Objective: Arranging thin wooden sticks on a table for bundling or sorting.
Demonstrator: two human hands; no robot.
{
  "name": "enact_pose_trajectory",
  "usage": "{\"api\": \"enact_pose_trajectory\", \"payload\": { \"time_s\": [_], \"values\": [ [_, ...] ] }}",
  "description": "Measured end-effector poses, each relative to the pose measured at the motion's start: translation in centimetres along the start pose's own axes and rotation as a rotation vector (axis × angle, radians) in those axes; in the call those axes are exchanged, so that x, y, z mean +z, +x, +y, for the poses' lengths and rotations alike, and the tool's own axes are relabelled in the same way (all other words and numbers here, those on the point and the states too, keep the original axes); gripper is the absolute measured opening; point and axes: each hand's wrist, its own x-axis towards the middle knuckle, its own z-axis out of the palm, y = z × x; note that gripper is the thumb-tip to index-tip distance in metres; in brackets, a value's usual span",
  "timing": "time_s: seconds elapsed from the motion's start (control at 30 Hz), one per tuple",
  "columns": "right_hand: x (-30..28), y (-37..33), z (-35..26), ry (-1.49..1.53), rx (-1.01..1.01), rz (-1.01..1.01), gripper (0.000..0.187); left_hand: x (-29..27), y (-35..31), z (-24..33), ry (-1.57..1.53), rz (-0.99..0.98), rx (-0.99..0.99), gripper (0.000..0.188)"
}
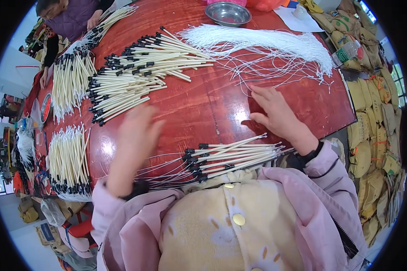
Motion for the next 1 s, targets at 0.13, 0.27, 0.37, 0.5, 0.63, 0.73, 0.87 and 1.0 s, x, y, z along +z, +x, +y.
{"api": "enact_pose_trajectory", "payload": {
  "time_s": [0.13, 0.27, 0.37, 0.5, 0.63, 0.73, 0.87, 1.0],
  "values": [
    [1.2, -0.7, -1.0, -0.114, 0.095, -0.048, 0.067, 6.7, 7.1, 5.5, -0.050, -0.166, 0.413, 0.020],
    [0.2, -0.9, -0.8, -0.042, 0.091, -0.123, 0.064, 12.9, 11.1, 8.6, -0.099, -0.220, 0.540, 0.018],
    [0.7, -1.7, -0.8, -0.069, 0.040, -0.090, 0.065, 14.8, 12.5, 9.4, -0.139, -0.268, 0.557, 0.018],
    [0.5, -1.9, -0.5, -0.037, 0.054, -0.074, 0.069, 15.8, 12.6, 9.5, -0.162, -0.330, 0.534, 0.019],
    [0.7, -2.0, -0.6, -0.033, 0.046, -0.064, 0.070, 15.7, 12.2, 9.2, -0.214, -0.336, 0.535, 0.019],
    [0.9, -2.2, -0.4, -0.039, 0.038, -0.052, 0.069, 15.3, 12.2, 8.7, -0.342, -0.315, 0.565, 0.019],
    [1.2, -2.2, -0.2, -0.018, 0.036, -0.031, 0.067, 14.6, 11.7, 8.2, -0.243, -0.284, 0.496, 0.020],
    [1.5, -2.7, -0.1, -0.010, 0.041, -0.017, 0.066, 15.2, 11.9, 9.1, -0.161, -0.294, 0.475, 0.022]
  ]
}}
